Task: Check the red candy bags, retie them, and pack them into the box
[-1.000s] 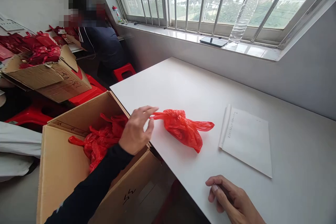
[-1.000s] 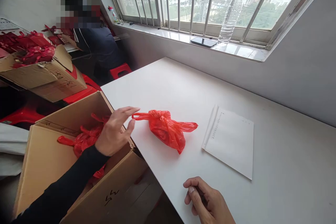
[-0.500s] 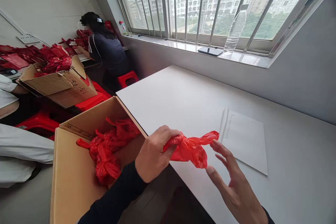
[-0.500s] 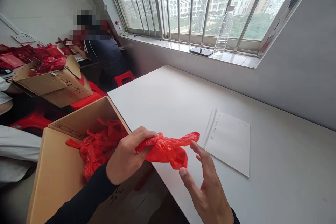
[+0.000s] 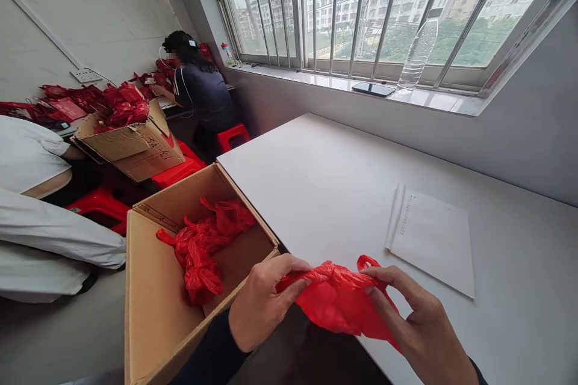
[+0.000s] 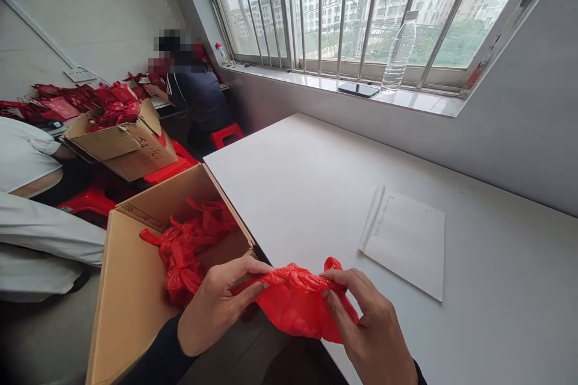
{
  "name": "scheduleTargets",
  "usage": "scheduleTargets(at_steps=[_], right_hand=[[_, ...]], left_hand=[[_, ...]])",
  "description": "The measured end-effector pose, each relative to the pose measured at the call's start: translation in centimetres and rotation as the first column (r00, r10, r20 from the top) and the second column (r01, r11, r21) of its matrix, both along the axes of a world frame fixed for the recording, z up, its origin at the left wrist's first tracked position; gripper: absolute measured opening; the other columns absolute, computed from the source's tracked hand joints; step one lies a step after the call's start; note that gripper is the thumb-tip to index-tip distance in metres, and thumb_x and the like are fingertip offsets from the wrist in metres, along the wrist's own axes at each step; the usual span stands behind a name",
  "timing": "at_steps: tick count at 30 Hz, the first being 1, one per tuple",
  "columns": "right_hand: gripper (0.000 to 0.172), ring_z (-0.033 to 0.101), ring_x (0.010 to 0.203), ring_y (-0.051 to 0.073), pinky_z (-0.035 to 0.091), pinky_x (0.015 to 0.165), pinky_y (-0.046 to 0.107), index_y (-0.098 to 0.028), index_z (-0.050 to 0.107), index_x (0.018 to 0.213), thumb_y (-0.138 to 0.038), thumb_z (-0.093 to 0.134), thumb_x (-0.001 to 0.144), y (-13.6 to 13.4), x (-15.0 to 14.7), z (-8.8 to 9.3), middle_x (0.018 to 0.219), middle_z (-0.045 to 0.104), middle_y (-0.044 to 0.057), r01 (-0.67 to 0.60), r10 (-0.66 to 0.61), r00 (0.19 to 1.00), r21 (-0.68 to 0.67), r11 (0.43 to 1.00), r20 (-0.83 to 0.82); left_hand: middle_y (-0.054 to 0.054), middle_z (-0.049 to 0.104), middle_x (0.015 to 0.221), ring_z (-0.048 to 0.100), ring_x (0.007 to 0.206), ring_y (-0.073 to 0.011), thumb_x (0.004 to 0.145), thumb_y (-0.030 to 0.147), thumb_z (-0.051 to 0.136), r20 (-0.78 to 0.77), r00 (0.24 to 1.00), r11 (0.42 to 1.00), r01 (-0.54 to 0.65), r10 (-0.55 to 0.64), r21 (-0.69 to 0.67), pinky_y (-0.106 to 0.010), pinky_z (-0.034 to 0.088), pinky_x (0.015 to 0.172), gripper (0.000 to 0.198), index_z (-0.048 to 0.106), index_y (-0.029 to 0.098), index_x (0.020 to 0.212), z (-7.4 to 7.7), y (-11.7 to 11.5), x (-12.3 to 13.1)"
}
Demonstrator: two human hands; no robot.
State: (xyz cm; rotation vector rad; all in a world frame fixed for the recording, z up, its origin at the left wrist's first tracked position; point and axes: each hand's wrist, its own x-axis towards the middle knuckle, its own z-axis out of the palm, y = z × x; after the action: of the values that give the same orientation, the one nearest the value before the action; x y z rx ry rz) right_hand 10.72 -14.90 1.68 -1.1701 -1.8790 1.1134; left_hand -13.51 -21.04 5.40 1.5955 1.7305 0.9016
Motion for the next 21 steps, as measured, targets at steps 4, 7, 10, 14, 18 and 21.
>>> scheduleTargets(at_steps=[4,7,10,14,18,21], right_hand=[[0.022,0.062,0.115,0.027,0.055,0.08,0.032,-0.029,0.068,0.104,-0.041,0.05,0.098,0.9,0.1,0.0,0.109,0.071,0.006,0.029,-0.031,0.999,0.056,0.998,0.021],[0.022,0.064,0.113,0.027,0.056,0.08,0.034,-0.028,0.067,0.108,-0.038,0.051,0.099,1.9,0.2,-0.8,0.109,0.071,0.006,0.024,-0.031,0.998,0.138,0.99,0.051],[0.023,0.065,0.108,0.026,0.056,0.083,0.036,-0.027,0.067,0.112,-0.034,0.049,0.1,2.4,0.1,-1.4,0.11,0.071,0.007,0.016,-0.032,0.997,0.206,0.978,0.072],[0.024,0.066,0.092,0.023,0.055,0.078,0.036,-0.025,0.064,0.114,-0.032,0.045,0.101,2.4,-0.1,-1.6,0.107,0.069,0.008,0.047,-0.063,0.996,0.227,0.973,0.066],[0.02,0.064,0.087,0.021,0.053,0.073,0.033,-0.026,0.062,0.113,-0.03,0.047,0.101,2.3,-0.1,-1.6,0.103,0.067,0.006,0.039,-0.059,0.996,0.261,0.965,0.071],[0.019,0.064,0.087,0.02,0.052,0.075,0.032,-0.027,0.061,0.112,-0.027,0.047,0.1,2.0,-0.6,-1.0,0.101,0.067,0.005,0.022,-0.037,0.998,0.278,0.96,0.046]], left_hand=[[0.0,0.077,0.095,0.069,0.087,-0.0179,0.094,0.037,0.059,0.064,0.996,0.998,-0.056,0.057,-0.007,-0.026,0.049,0.08,0.02,0.076,0.029,0.101,-0.4,0.4,-1.0],[0.0,0.075,0.087,0.066,0.082,-0.0168,0.089,0.037,0.066,0.117,0.981,0.988,-0.157,0.155,0.008,-0.025,0.046,0.077,0.015,0.077,0.026,0.089,-0.9,0.8,-1.9],[0.0,0.072,0.085,0.063,0.084,-0.0158,0.084,0.036,0.073,0.238,0.938,0.965,-0.261,0.253,0.003,-0.024,0.043,0.078,0.012,0.074,0.024,0.083,-1.5,1.2,-2.4],[0.003,0.064,0.08,0.061,0.069,-0.0141,0.087,0.043,0.067,0.543,0.772,0.94,-0.326,0.329,-0.105,-0.029,0.051,0.07,0.033,0.059,0.026,0.114,-2.4,1.4,-1.2],[-0.005,0.067,0.083,0.06,0.061,-0.0167,0.086,0.042,0.068,0.758,0.555,0.939,-0.203,0.344,-0.278,-0.034,0.055,0.055,0.042,0.058,0.017,0.118,-3.3,0.8,1.3],[-0.004,0.07,0.087,0.061,0.062,-0.0143,0.083,0.036,0.074,0.833,0.384,0.911,-0.268,0.399,-0.313,-0.03,0.056,0.057,0.034,0.062,0.02,0.11,-3.8,-0.2,2.4]])
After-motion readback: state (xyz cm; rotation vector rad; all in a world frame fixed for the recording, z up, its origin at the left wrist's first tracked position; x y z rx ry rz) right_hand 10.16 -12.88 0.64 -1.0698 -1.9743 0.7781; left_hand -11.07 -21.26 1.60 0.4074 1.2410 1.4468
